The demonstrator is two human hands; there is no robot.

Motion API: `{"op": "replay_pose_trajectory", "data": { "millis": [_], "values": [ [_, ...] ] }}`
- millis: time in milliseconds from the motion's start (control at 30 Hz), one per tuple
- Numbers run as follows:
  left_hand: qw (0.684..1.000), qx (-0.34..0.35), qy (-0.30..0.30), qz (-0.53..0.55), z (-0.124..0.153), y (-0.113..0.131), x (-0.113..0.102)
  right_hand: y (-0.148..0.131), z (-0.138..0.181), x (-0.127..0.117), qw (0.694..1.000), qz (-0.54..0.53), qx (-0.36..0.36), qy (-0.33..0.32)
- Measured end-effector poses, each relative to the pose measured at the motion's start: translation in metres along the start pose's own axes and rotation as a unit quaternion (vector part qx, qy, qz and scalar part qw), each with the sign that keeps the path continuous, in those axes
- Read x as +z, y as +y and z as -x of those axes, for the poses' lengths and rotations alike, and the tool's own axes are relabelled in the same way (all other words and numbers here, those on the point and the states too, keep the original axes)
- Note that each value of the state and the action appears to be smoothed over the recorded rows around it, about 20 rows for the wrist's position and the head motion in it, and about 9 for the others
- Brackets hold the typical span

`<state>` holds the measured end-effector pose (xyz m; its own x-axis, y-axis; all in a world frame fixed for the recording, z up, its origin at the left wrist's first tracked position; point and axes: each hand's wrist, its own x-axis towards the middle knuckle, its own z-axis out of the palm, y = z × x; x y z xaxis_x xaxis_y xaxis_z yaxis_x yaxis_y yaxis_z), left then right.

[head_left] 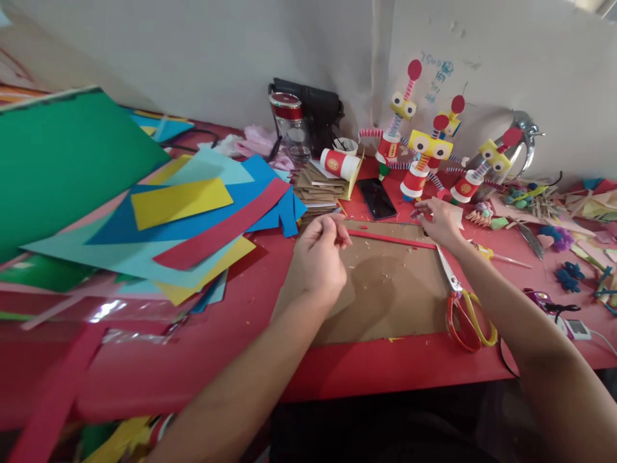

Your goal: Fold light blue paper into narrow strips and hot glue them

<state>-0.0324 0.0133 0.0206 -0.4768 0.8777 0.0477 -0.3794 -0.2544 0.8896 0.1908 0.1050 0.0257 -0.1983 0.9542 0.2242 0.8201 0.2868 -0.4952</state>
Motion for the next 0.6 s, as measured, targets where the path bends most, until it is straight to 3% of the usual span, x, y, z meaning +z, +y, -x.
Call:
{"op": "replay_pose_trajectory", "data": {
  "millis": [167, 333, 500, 600],
  "values": [
    [1.000, -0.013, 0.026, 0.005, -0.007, -0.003, -0.003, 0.018, -0.035, 0.017, 0.997, 0.067, 0.004, -0.022],
    [0.999, -0.030, 0.008, -0.008, -0.005, -0.005, -0.002, 0.023, -0.038, 0.025, 0.994, 0.103, -0.005, -0.036],
    [0.998, -0.037, -0.034, -0.032, -0.002, -0.001, -0.001, 0.020, -0.024, 0.001, 0.994, 0.110, -0.016, -0.023],
    [0.995, -0.049, -0.062, -0.053, 0.000, -0.001, -0.001, 0.015, 0.001, -0.020, 0.994, 0.101, -0.024, -0.017]
  ]
}}
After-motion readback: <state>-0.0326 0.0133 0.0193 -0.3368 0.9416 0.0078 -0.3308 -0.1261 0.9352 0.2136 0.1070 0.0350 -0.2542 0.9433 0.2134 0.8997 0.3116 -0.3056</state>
